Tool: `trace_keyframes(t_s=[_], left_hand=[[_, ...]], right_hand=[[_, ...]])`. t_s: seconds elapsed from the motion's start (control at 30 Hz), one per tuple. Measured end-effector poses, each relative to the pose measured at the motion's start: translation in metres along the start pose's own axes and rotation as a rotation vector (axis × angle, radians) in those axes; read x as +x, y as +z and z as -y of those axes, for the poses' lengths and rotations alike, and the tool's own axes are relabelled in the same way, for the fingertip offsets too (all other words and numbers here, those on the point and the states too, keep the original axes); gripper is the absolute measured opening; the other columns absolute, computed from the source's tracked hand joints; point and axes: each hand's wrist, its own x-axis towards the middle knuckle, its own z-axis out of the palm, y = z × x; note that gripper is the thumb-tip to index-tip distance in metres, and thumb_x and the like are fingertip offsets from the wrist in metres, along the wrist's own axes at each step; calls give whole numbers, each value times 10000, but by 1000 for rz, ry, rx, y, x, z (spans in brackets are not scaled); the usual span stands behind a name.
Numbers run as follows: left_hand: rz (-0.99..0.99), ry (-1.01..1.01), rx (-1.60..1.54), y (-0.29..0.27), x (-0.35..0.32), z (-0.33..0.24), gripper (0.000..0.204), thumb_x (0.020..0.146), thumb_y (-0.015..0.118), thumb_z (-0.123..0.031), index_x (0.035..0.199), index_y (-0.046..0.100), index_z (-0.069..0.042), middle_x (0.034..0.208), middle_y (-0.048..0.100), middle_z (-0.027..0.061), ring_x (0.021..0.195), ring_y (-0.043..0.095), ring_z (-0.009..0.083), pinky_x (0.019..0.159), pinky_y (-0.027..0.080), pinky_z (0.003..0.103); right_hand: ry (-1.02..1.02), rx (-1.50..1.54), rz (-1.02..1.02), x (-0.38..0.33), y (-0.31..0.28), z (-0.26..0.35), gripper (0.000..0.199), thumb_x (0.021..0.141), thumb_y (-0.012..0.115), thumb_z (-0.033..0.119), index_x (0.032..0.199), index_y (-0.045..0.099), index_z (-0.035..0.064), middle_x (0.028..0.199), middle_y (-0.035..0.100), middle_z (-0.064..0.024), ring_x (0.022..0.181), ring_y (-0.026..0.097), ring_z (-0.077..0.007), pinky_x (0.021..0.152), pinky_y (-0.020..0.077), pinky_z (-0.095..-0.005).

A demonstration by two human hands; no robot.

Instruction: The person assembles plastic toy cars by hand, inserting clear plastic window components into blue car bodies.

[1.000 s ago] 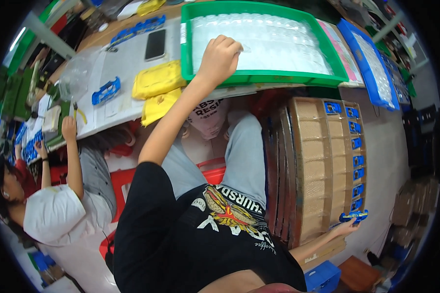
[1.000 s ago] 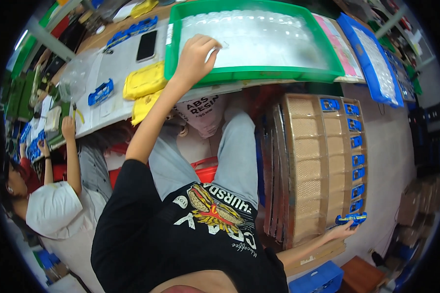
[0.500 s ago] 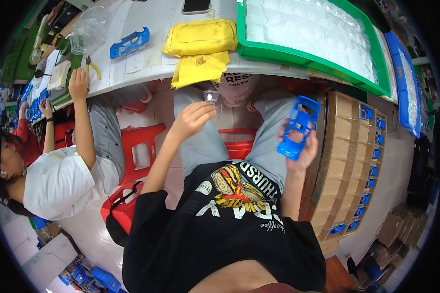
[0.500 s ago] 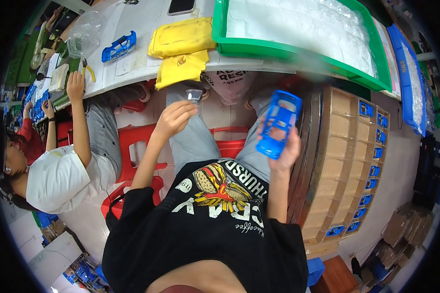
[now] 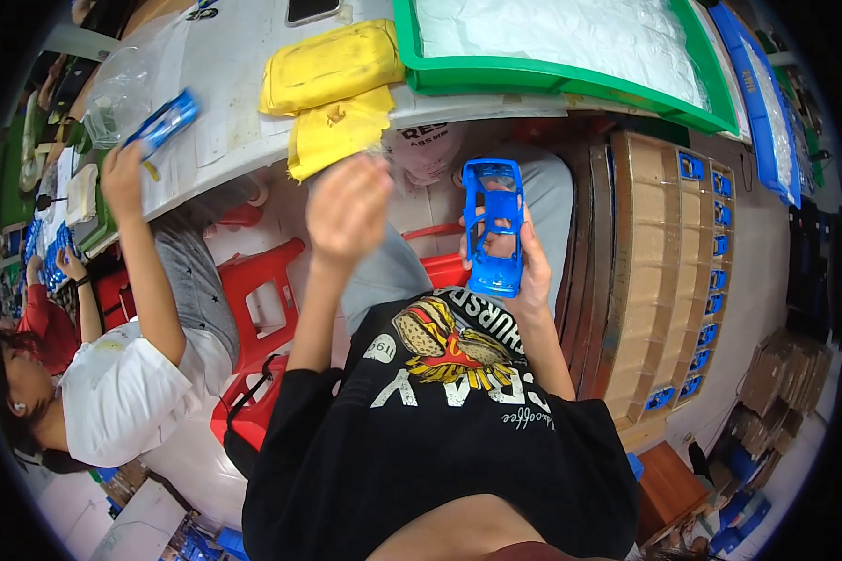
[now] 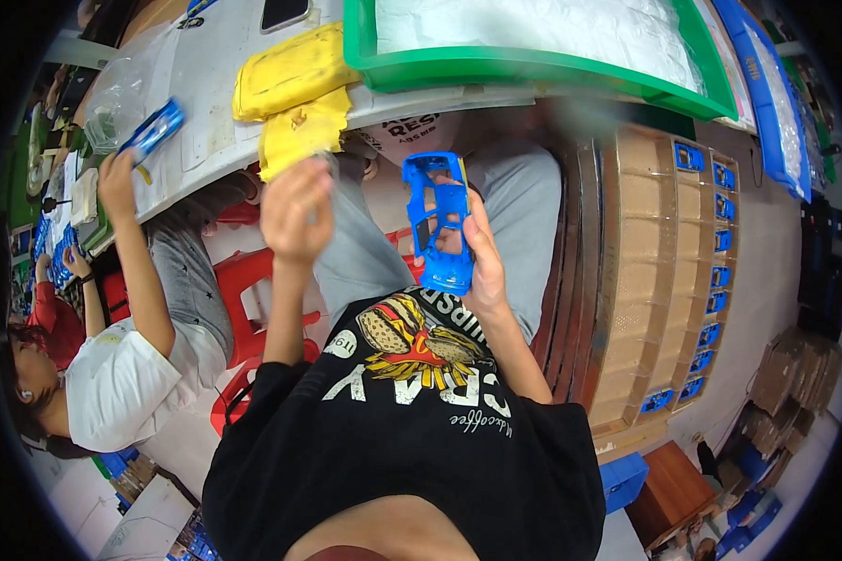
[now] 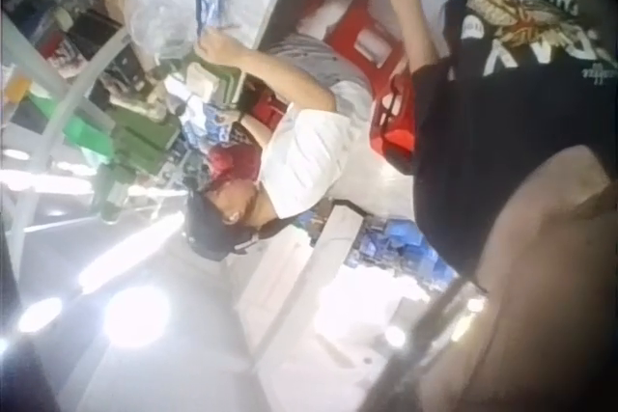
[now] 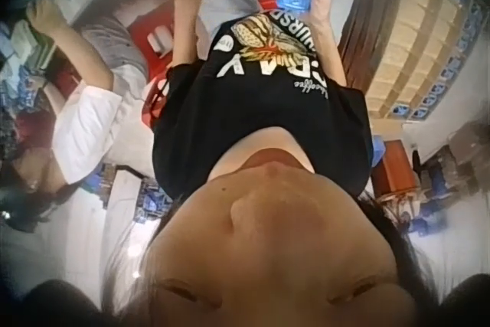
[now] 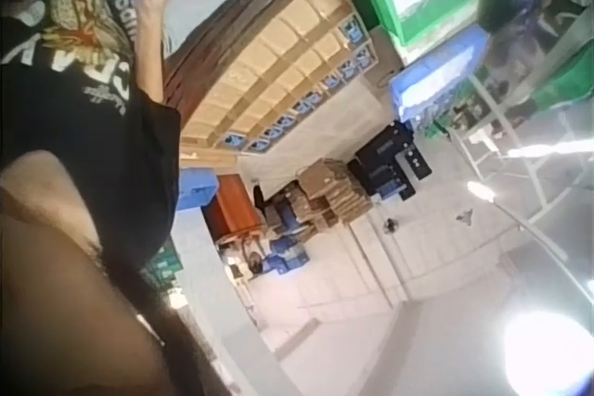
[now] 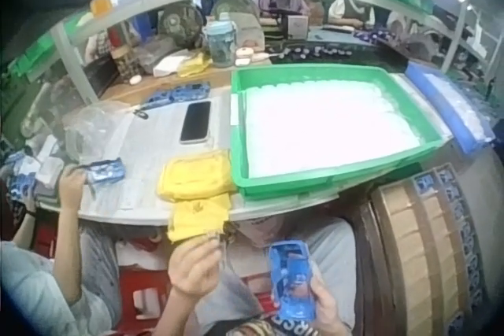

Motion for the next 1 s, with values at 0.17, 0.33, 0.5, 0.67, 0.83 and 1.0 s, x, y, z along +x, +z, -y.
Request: trace_keyframes(t_s=[0.17,0.33,0.5,0.67,0.83,1.0], left_hand=[[350,-31,-90,9,-11,21,159,638,576,38,785,572,-24,878,611,72,815,580,237,699,480,318],[302,129,-305,4,-18,-43,123,673,597,-16,789,555,-21,897,610,99,850,583,237,699,499,329],[211,281,-435,5,-3,-80,174,675,603,-35,838,555,6,896,616,135,837,598,270,686,510,323],[189,200,-513,10,-2,-86,237,668,628,3,885,534,-11,892,615,119,851,595,255,694,514,329],[121,112,-586,11,4,-92,176,685,612,-32,851,558,-13,912,613,113,845,592,256,692,506,330],[107,-149,-835,4,10,-100,154,729,580,-1,866,511,-17,881,606,113,810,593,234,700,495,328]], right_hand=[[-22,51,-13,-8,-11,6,555,877,338,408,1288,222,54,1052,476,-179,737,519,-230,630,458,-316],[-22,83,-47,-16,-19,7,559,875,326,430,1283,240,57,1044,481,-177,748,517,-225,631,459,-320],[-17,94,-118,-22,-22,9,547,884,327,410,1278,265,35,1081,490,-136,888,528,-226,748,465,-332],[-215,70,-49,-22,-13,22,649,778,536,340,1274,276,12,1254,364,-167,1101,428,-282,963,316,-452],[-316,-109,-117,-30,-21,32,714,668,658,247,1233,305,-10,1181,416,-208,1114,425,-307,960,320,-426],[-234,-56,107,-41,-29,42,719,632,668,433,1170,365,63,1126,415,-164,1060,416,-284,896,330,-415]])
